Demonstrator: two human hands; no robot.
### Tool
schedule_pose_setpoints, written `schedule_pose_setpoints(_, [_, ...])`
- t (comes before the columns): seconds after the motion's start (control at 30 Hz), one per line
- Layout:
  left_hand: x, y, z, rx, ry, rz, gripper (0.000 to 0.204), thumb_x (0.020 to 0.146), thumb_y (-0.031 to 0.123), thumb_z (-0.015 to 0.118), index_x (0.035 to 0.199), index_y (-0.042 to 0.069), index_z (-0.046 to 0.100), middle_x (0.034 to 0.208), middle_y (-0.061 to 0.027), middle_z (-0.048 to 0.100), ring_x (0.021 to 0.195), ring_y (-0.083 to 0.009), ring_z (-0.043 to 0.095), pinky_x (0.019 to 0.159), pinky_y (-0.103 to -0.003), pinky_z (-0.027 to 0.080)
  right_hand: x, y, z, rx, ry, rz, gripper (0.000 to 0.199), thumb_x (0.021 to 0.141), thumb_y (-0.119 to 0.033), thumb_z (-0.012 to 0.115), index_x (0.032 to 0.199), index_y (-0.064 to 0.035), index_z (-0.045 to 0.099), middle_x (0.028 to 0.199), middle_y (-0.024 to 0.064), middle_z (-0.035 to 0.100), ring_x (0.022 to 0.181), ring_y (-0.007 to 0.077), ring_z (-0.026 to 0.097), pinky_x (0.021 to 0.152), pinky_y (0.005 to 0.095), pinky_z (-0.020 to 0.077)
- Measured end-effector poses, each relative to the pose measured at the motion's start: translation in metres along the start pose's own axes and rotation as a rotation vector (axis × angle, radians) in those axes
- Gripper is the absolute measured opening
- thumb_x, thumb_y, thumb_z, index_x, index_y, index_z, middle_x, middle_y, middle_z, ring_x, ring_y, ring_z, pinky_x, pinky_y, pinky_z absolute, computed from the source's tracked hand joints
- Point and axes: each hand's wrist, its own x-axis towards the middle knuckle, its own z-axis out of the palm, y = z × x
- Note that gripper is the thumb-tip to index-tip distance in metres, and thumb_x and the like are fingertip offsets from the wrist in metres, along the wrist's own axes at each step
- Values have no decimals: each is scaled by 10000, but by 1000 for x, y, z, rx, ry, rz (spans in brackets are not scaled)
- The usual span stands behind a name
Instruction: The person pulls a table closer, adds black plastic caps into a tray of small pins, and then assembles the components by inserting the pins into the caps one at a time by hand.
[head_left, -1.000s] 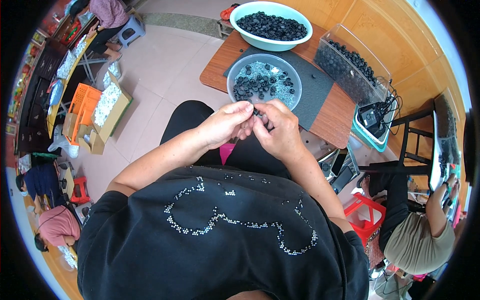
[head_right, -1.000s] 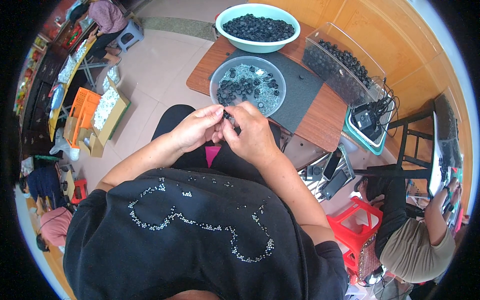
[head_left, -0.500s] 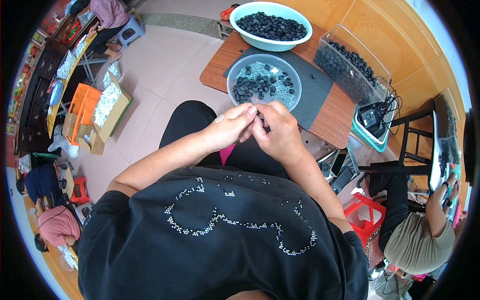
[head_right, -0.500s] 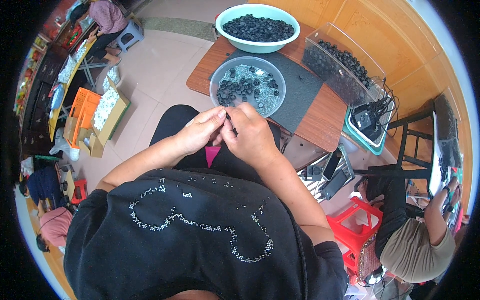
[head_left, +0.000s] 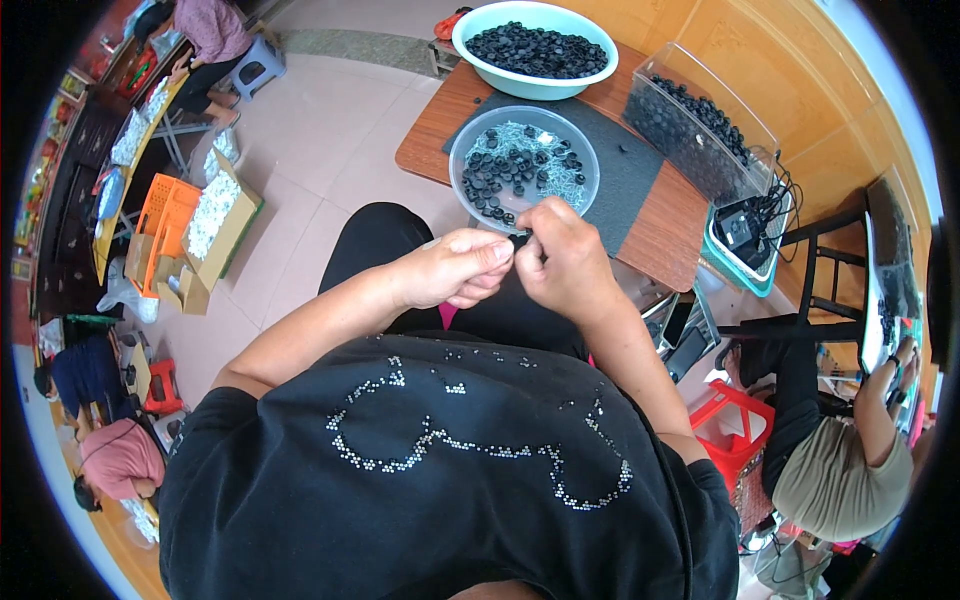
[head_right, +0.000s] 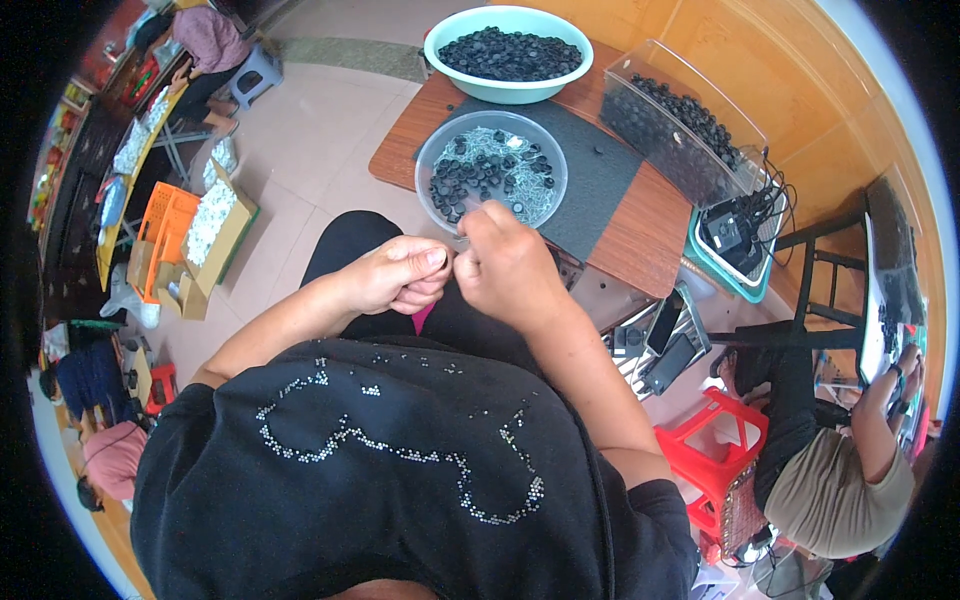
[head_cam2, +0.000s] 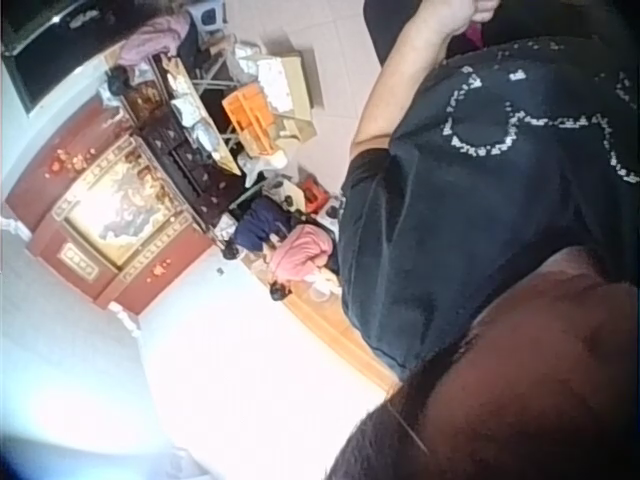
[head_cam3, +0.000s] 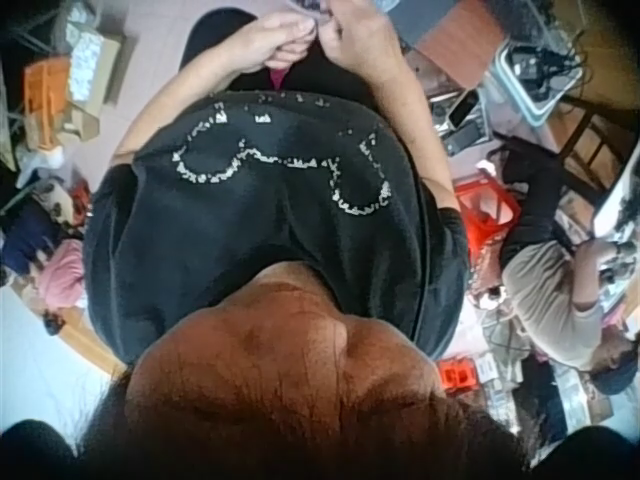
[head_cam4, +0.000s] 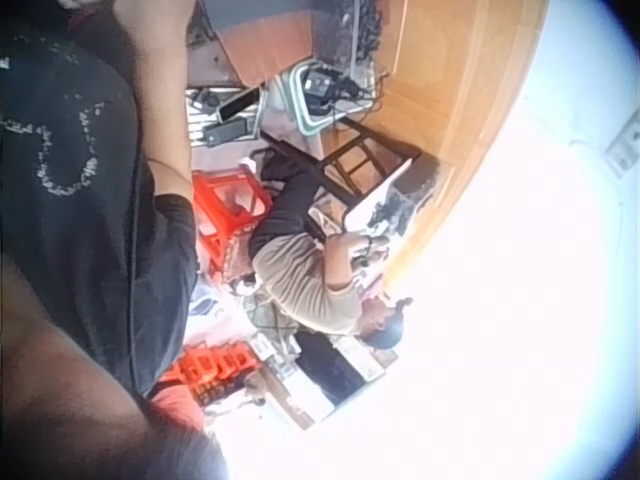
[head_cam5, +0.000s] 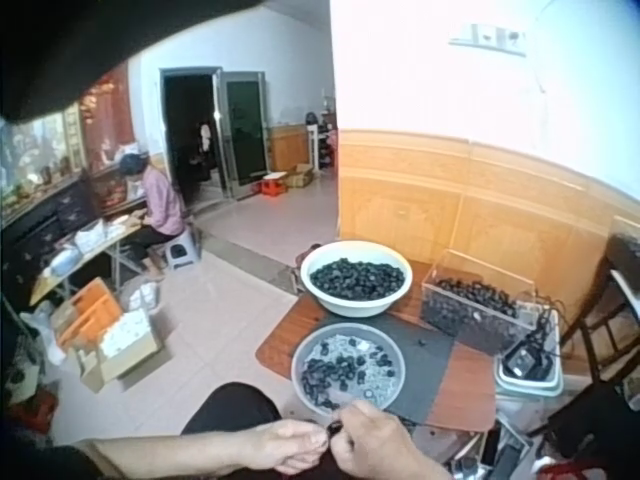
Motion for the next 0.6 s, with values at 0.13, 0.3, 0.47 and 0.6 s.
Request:
schedule_pose_setpoints(0.13, [2, 5, 3, -85, -4, -3, 312, 947, 368, 427, 771, 111, 437, 611, 58, 313, 483, -47, 294, 413, -190, 241, -2, 4, 0, 241, -65, 127, 215, 674, 97, 523, 873, 24, 557, 742, 123, 569, 662, 208, 582, 559, 261, 459])
schedule_pose_setpoints(0.3, [4, 5, -1, 7, 194, 159, 250, 938, 291, 470, 1012, 62, 538, 676, 12, 470, 575, -67, 457, 487, -184, 361, -4, 8, 5, 805, 61, 460, 181, 823, 62, 519, 996, 20, 551, 800, 14, 561, 660, 39, 527, 556, 175, 417])
schedule_pose_setpoints(0.47, [5, 6, -8, -33, 257, 183, 248, 918, 188, 508, 1120, 46, 535, 733, -3, 526, 658, -76, 499, 622, -208, 421, -3, 11, 4, 864, 70, 514, 175, 825, 40, 546, 1000, 25, 549, 810, 13, 565, 645, 35, 528, 540, 176, 419])
schedule_pose_setpoints(0.6, [8, 6, -6, 2, 376, 193, 229, 918, 153, 506, 1122, 52, 535, 802, 2, 536, 705, -67, 515, 650, -204, 439, -2, 12, 4, 857, 83, 526, 164, 829, 19, 560, 993, 20, 546, 788, 21, 575, 623, 47, 538, 511, 183, 425])
